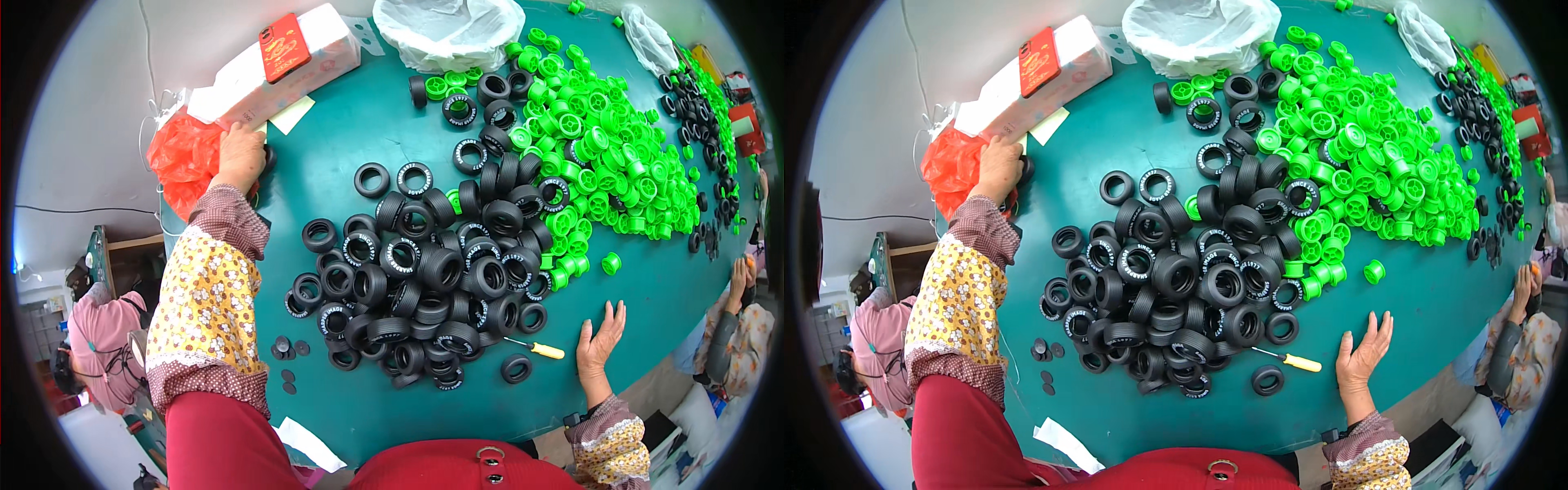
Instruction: Assembling toy car wheels by pressing black rubber tires onto green plastic rims.
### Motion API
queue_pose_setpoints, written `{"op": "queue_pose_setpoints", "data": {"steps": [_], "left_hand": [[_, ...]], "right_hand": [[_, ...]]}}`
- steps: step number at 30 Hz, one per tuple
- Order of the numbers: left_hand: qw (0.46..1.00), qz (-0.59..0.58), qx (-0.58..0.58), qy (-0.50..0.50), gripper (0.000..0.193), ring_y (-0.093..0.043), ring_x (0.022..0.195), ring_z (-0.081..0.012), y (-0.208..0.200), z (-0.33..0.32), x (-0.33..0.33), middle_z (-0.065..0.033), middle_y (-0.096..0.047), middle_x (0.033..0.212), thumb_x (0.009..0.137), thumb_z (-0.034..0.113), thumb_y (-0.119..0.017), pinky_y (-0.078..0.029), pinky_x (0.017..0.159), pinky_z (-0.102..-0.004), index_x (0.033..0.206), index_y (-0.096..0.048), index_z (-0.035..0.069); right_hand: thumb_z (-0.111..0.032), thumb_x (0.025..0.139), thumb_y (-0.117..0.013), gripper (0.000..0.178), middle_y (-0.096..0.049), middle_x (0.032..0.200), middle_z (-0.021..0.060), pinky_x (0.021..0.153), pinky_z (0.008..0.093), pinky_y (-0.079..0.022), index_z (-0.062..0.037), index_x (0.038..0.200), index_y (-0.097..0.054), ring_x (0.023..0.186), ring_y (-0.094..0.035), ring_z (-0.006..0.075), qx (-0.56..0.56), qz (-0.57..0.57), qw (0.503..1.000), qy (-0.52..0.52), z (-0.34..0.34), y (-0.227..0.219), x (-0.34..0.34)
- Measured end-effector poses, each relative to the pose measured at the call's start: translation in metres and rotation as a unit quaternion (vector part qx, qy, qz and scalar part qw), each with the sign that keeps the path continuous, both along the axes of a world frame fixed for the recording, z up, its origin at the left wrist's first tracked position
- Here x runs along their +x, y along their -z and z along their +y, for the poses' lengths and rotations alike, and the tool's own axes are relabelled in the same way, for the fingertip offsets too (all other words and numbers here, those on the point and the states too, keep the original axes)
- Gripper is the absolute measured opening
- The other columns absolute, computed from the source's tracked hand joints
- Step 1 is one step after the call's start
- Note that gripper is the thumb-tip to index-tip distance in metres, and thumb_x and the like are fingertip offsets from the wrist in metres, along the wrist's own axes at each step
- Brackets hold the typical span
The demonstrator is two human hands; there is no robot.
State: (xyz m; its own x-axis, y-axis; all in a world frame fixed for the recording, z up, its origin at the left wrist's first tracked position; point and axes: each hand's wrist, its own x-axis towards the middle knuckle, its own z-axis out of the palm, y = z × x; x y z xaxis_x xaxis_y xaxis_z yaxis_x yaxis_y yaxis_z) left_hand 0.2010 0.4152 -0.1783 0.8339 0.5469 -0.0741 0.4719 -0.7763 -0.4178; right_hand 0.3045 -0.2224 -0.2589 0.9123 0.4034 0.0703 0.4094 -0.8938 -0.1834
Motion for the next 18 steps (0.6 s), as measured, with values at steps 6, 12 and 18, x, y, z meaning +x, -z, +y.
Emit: {"op": "queue_pose_setpoints", "data": {"steps": [6, 12, 18], "left_hand": [[0.996, -0.094, -0.008, 0.008, 0.015, -0.051, 0.091, -0.0267, -0.011, -0.02, -0.015, -0.0105, -0.058, 0.084, 0.068, 0.017, -0.06, -0.039, 0.077, -0.0404, 0.079, -0.064, 0.007], [0.933, -0.277, -0.23, 0.008, 0.013, -0.054, 0.078, -0.0263, -0.067, -0.104, -0.049, -0.0097, -0.057, 0.079, 0.066, 0.011, -0.06, -0.043, 0.072, -0.0351, 0.077, -0.06, 0.004], [0.854, -0.35, -0.363, 0.131, 0.011, -0.052, 0.08, -0.0269, -0.101, -0.222, -0.07, -0.0084, -0.057, 0.079, 0.062, 0.005, -0.061, -0.043, 0.073, -0.0346, 0.072, -0.057, 0.004]], "right_hand": [[-0.026, 0.082, -0.049, 0.054, -0.023, 0.137, 0.0203, 0.102, 0.0483, -0.017, -0.0017, 0.127, -0.033, 0.127, -0.02, 0.0369, -0.005, -0.007, 1.0, -0.008, -0.005, 0.001, -0.002], [-0.027, 0.082, -0.05, 0.054, -0.025, 0.135, 0.0214, 0.101, 0.0485, -0.019, -0.0031, 0.127, -0.034, 0.126, -0.021, 0.0379, 0.003, -0.021, 1.0, 0.0, -0.005, 0.005, -0.006], [-0.033, 0.08, -0.052, 0.056, -0.028, 0.132, 0.0223, 0.099, 0.0493, -0.021, -0.0042, 0.125, -0.036, 0.124, -0.024, 0.0381, 0.006, -0.071, 0.997, 0.003, -0.007, 0.013, 0.0]]}}
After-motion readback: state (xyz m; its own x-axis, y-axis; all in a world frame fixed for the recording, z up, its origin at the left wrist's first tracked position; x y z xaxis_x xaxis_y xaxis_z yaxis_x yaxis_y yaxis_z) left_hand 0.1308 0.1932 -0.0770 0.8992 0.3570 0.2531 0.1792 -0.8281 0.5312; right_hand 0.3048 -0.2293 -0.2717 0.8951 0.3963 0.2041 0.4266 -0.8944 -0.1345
